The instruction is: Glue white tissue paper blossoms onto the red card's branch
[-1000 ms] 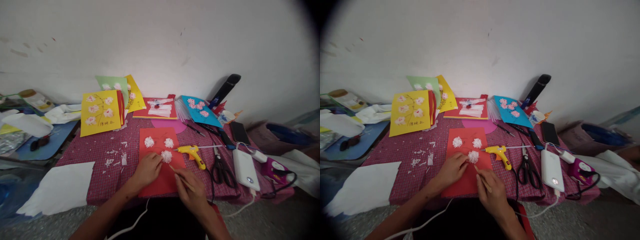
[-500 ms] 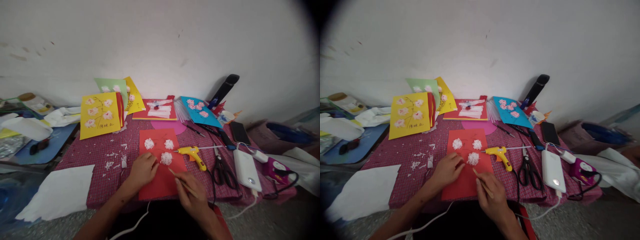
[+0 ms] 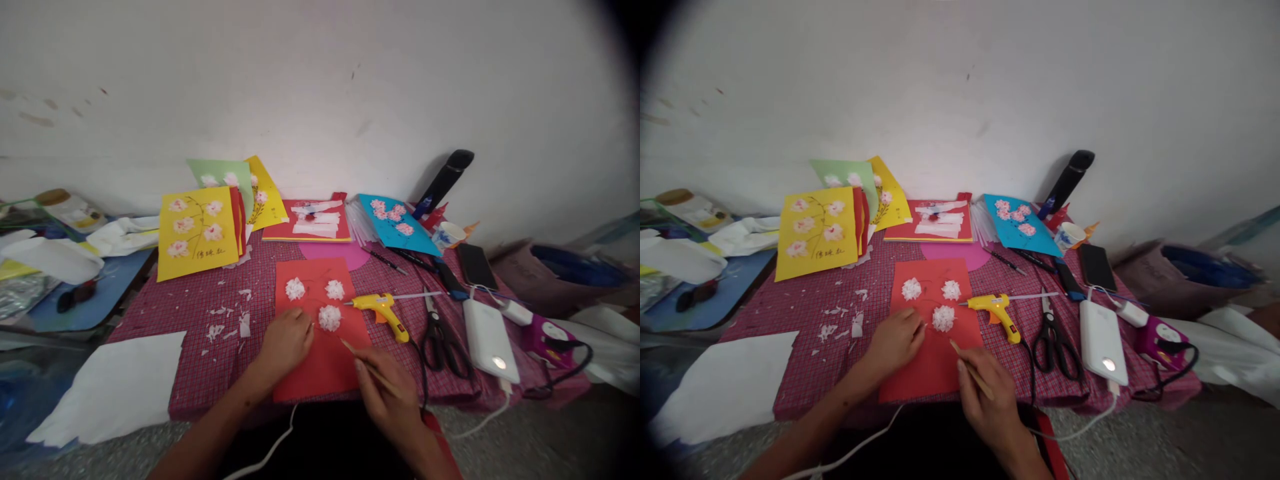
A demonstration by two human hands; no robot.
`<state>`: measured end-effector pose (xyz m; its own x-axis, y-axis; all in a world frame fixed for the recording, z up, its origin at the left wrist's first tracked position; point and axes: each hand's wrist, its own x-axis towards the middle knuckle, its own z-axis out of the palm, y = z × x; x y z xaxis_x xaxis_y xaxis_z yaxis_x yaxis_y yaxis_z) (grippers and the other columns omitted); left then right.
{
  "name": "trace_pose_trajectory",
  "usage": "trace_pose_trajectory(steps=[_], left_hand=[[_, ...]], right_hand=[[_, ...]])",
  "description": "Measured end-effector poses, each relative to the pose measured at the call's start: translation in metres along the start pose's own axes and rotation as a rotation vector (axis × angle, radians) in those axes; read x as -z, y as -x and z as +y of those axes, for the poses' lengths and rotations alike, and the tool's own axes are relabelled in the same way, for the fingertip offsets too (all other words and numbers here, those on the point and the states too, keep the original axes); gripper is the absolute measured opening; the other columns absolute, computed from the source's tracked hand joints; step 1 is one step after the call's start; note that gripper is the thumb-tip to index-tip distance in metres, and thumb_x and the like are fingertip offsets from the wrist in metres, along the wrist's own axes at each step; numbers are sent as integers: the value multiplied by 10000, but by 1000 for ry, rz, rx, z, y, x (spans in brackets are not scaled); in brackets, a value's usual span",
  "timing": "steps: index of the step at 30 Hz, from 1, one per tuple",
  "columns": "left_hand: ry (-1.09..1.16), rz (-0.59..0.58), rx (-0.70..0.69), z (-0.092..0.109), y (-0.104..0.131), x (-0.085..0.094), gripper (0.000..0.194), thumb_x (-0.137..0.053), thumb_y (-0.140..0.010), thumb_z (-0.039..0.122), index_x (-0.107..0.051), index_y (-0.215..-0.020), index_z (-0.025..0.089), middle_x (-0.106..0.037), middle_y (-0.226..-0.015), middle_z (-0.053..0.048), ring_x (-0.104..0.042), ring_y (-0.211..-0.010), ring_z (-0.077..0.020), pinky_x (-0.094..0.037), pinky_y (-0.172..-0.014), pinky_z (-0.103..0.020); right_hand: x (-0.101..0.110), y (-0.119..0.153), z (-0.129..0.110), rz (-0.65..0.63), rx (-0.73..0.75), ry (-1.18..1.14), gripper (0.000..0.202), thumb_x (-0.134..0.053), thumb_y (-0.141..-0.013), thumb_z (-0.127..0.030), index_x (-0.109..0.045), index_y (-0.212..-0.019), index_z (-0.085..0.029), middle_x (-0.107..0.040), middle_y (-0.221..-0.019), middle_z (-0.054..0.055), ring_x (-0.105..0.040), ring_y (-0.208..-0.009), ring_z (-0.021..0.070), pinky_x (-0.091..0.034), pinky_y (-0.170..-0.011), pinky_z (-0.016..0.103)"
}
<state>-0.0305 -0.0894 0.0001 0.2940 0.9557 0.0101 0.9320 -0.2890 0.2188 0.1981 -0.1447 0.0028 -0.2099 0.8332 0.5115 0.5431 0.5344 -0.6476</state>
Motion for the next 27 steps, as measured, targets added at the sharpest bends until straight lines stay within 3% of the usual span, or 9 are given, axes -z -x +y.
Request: trace_pose_trajectory(steps=[4,9,11,14,16,19,23,27], left_hand=[[-14,10,65,-20,22,14,218,-458,-995,220,-627,-860,186,-660,-887,-66,-637,-845,-220,-477,-775,-333],[-86,64,260,-69,59,26,244,-418,-1002,249,-624,-881,197,-674,-900,-70,-654,-870,-251,-512,-791,-374],[-92,171,291,-89,73,25,239,-419,-986,230,-629,-1092,191,-690,-1043,-92,-663,-973,-270,-528,-877,-417],[-82,344,265,-104,85,21,396,-426,-973,219,-511,-1359,190,-614,-1301,-137,-604,-1191,-296,-493,-1031,-475],[-42,398,194,-100,85,18,409,-448,-980,238,-488,-1386,204,-588,-1340,-137,-571,-1251,-297,-474,-1079,-486],[32,391,63,-75,71,14,369,-487,-987,255,-538,-1351,226,-596,-1335,-121,-576,-1248,-283,-488,-1082,-477],[54,243,-151,-30,43,12,385,-539,-978,262,-591,-1359,256,-521,-1462,-127,-523,-1320,-301,-478,-1099,-505],[50,91,-293,4,25,9,433,-614,-946,265,-602,-1378,291,-342,-1612,-126,-385,-1443,-354,-429,-1141,-554]], right_hand=[[-3,-2,1,-10,-4,-12,147,-555,-973,-140,-658,-1047,-215,-718,-879,67,-710,-789,207,-585,-711,319],[-12,-6,3,-12,3,-48,176,-554,-972,-123,-645,-1089,-218,-715,-910,67,-707,-822,200,-590,-737,321],[-15,-7,4,-14,-5,-53,181,-546,-973,-124,-644,-1091,-221,-719,-915,68,-711,-827,202,-597,-734,320],[-16,-7,5,-11,-17,-68,177,-540,-975,-127,-643,-1083,-223,-725,-919,67,-719,-829,202,-605,-730,318],[-14,-7,6,7,-2,-67,183,-549,-968,-121,-642,-1090,-223,-729,-923,66,-722,-832,202,-609,-741,323],[-10,-9,8,49,8,-41,204,-552,-963,-115,-655,-1099,-226,-737,-926,70,-728,-843,212,-617,-762,342],[-12,-13,18,104,20,-31,245,-554,-959,-109,-674,-1139,-222,-757,-993,87,-743,-922,225,-632,-827,366],[-17,-14,26,107,38,-50,284,-568,-949,-90,-673,-1179,-218,-759,-1030,88,-742,-967,220,-636,-860,363]])
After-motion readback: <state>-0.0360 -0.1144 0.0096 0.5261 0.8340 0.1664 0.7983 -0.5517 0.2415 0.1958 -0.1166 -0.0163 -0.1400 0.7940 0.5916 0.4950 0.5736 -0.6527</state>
